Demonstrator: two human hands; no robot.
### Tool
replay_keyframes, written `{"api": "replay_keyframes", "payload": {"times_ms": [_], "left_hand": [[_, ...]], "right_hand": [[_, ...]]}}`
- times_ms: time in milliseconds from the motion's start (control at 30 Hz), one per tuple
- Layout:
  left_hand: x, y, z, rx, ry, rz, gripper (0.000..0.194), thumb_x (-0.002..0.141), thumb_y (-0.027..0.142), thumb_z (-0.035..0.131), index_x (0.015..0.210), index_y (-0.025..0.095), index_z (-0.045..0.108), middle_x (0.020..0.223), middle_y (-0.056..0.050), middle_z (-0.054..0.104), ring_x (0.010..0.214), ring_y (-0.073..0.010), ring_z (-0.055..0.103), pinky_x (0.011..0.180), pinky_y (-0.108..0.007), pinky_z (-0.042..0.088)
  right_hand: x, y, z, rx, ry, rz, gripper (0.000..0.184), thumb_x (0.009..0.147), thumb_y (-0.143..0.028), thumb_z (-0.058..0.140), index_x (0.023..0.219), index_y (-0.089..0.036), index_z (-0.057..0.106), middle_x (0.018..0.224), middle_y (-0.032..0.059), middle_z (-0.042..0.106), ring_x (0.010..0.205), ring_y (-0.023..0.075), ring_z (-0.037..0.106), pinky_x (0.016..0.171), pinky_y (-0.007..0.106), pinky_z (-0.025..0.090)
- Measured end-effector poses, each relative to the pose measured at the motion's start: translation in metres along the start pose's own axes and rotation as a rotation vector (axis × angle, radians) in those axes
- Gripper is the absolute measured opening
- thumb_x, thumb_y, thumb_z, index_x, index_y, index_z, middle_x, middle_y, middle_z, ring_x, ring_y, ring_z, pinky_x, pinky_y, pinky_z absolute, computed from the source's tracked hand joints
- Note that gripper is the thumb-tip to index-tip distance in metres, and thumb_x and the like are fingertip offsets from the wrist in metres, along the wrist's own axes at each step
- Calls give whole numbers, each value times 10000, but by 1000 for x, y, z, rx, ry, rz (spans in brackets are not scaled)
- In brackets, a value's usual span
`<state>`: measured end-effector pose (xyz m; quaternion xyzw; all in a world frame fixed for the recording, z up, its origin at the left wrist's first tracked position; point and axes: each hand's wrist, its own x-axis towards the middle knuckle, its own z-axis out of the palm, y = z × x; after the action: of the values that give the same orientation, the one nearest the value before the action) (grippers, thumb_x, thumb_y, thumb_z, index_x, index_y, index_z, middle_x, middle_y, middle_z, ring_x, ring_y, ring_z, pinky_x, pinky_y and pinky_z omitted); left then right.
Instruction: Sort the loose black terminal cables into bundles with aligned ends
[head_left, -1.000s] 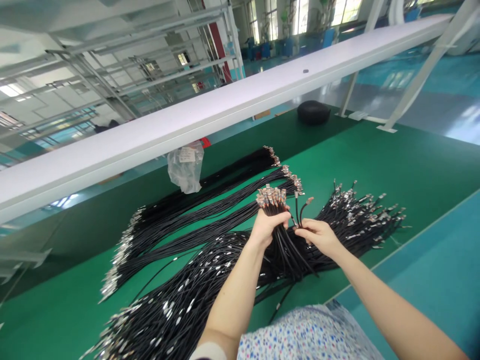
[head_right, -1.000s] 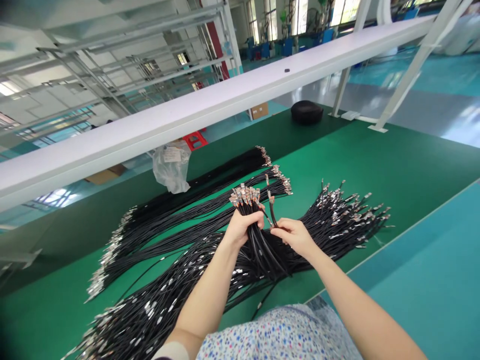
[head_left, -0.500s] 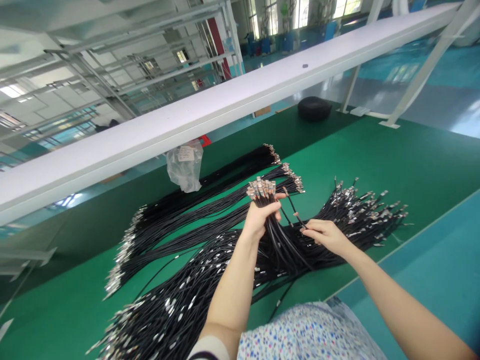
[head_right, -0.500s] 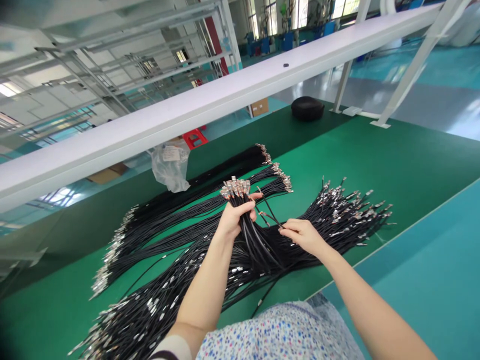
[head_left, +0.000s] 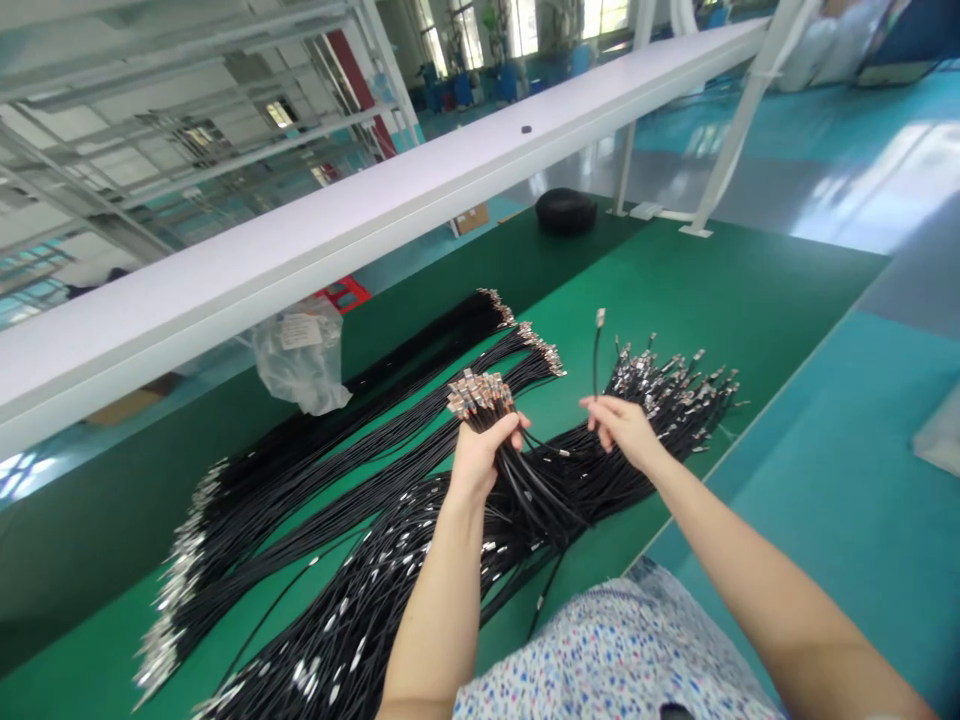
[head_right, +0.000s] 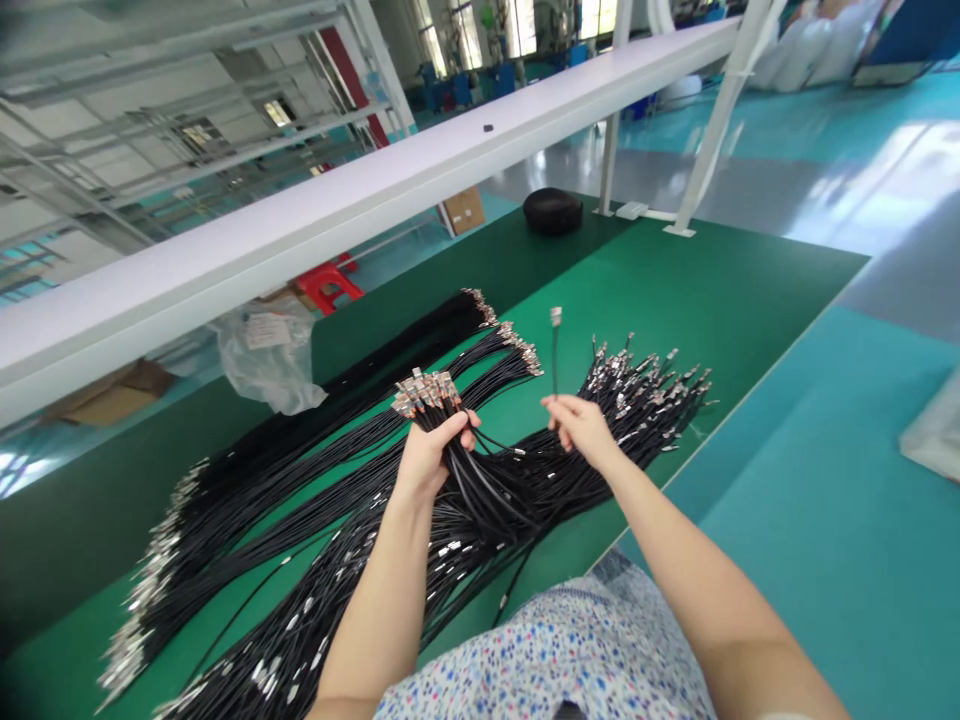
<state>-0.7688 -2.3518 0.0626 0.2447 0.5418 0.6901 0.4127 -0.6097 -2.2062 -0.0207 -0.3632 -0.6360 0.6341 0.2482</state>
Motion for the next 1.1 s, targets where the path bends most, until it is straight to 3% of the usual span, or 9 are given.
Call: {"api": "replay_keyframes", "payload": {"times_ms": [100, 233, 433, 533, 667, 767, 867, 1000, 1100], "left_hand": [[-4, 1, 0, 21, -52, -22, 198, 624, 230, 694, 746, 106, 600, 702, -52, 620, 476, -85, 505, 476, -226, 410], [-4, 3, 0, 23, -54, -50, 171, 634, 226, 686, 729, 107, 608, 705, -39, 606, 483, -82, 506, 474, -221, 401], [-1, 0, -3, -25, -33, -39, 191, 611, 216, 705, 743, 114, 612, 927, -92, 646, 749, -149, 593, 727, -280, 476], [0, -2, -5, -147, -41, -63, 202, 641, 241, 690, 759, 129, 571, 728, -51, 631, 707, -166, 601, 773, -369, 476], [10, -6, -8, -255, 70, -51, 230, 650, 245, 686, 779, 143, 525, 575, 21, 523, 530, -105, 525, 596, -302, 476], [22, -9, -6, -270, 135, -41, 275, 632, 221, 696, 840, 134, 539, 560, 29, 505, 499, -84, 496, 544, -256, 444], [28, -9, -3, -264, 136, -42, 308, 603, 225, 713, 842, 113, 555, 561, 25, 507, 491, -80, 494, 540, -253, 441], [20, -4, 1, -160, 145, -9, 345, 574, 265, 728, 840, 113, 569, 603, 11, 536, 479, -88, 507, 503, -239, 425], [9, -1, 3, -76, 118, -15, 379, 521, 261, 749, 829, 113, 584, 658, -3, 566, 488, -90, 518, 505, -235, 425]], "right_hand": [[33, 17, -39, -7, 267, 180, 207, 782, -319, 506, 869, -131, 499, 601, 0, 546, 338, 50, 386, 329, 181, 345], [71, 30, -70, -162, 317, 302, 77, 789, -205, 475, 767, -131, 473, 606, 35, 564, 409, 63, 461, 434, 198, 441], [104, 38, -63, -583, 363, 425, 44, 685, -109, 549, 716, -80, 560, 758, 172, 604, 742, 231, 607, 693, 355, 465], [109, 35, -55, -729, 350, 421, 94, 672, -92, 547, 753, -62, 584, 885, 223, 595, 923, 292, 569, 783, 381, 421], [91, 11, -41, -811, 229, 245, 117, 772, -204, 493, 802, -133, 581, 849, 109, 616, 889, 207, 567, 778, 289, 400], [54, -18, -24, -740, 28, -61, 176, 836, -317, 432, 800, -185, 543, 708, 10, 590, 695, 134, 549, 667, 227, 392], [8, -43, -1, -643, -196, -327, 214, 853, -353, 407, 756, -190, 507, 610, -18, 521, 572, 113, 478, 573, 217, 351], [-32, -53, 29, -607, -395, -432, 200, 859, -299, 412, 712, -187, 490, 624, -14, 503, 571, 104, 445, 560, 213, 321], [-40, -51, 41, -559, -424, -448, 196, 863, -282, 411, 728, -184, 512, 648, -9, 518, 595, 106, 458, 575, 212, 327]]}}
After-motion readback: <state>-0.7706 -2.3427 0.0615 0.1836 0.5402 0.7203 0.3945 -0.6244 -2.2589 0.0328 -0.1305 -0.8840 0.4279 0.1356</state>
